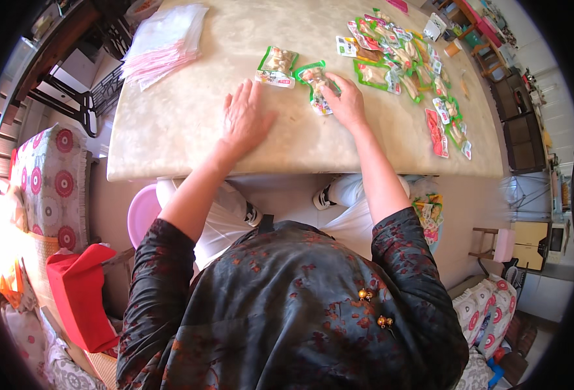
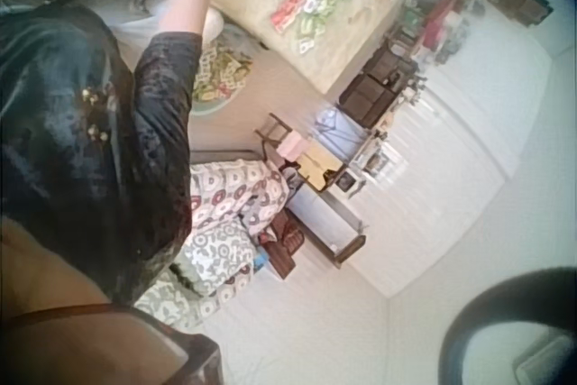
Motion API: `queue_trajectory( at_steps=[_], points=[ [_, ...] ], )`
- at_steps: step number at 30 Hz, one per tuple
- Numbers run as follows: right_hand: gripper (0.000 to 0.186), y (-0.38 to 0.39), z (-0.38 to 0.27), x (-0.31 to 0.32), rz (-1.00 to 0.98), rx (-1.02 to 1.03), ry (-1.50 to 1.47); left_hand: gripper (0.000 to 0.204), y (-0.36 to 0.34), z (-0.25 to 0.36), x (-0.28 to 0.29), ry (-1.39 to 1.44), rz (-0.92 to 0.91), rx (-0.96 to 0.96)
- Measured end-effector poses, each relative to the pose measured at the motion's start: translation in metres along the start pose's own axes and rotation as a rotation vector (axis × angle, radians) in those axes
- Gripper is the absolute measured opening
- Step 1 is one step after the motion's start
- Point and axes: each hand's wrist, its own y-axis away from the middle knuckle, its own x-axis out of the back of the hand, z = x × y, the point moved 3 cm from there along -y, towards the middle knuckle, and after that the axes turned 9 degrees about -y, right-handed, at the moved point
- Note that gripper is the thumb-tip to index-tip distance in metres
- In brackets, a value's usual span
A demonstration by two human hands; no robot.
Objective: The person sorts small snack packets on a table and places them into clear plastic bags. They open each bag, insert several snack packets, and then set the filled bag aside into a pink basin.
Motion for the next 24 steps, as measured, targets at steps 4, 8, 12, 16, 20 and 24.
queue_trajectory(
  at_steps=[4, 8, 12, 16, 20, 24],
  points=[
    [0.041, 0.006, 0.007, -0.003, 0.183, 0.222, 0.066, 0.085, 0.011, 0.02, 0.008, -0.103, -0.21, -0.214],
    [0.04, 0.024, 0.01, -0.002, 0.331, 0.274, 0.027, 0.088, 0.008, 0.026, 0.007, -0.179, -0.282, -0.329],
    [0.035, 0.04, 0.016, 0.004, 0.27, 0.13, -0.168, 0.082, 0.02, 0.046, 0.012, -0.153, -0.315, -0.605],
    [0.033, 0.041, 0.019, 0.006, 0.28, 0.146, -0.196, 0.073, 0.063, 0.069, 0.019, -0.02, -0.338, -0.963],
    [0.038, 0.038, 0.01, 0.004, 0.273, 0.235, -0.134, 0.044, 0.05, 0.071, 0.045, 0.337, -0.513, -0.891],
    [0.038, 0.03, 0.006, -0.007, 0.234, 0.189, -0.019, 0.034, -0.043, 0.037, 0.029, 0.164, -0.029, -0.544]
  ],
)
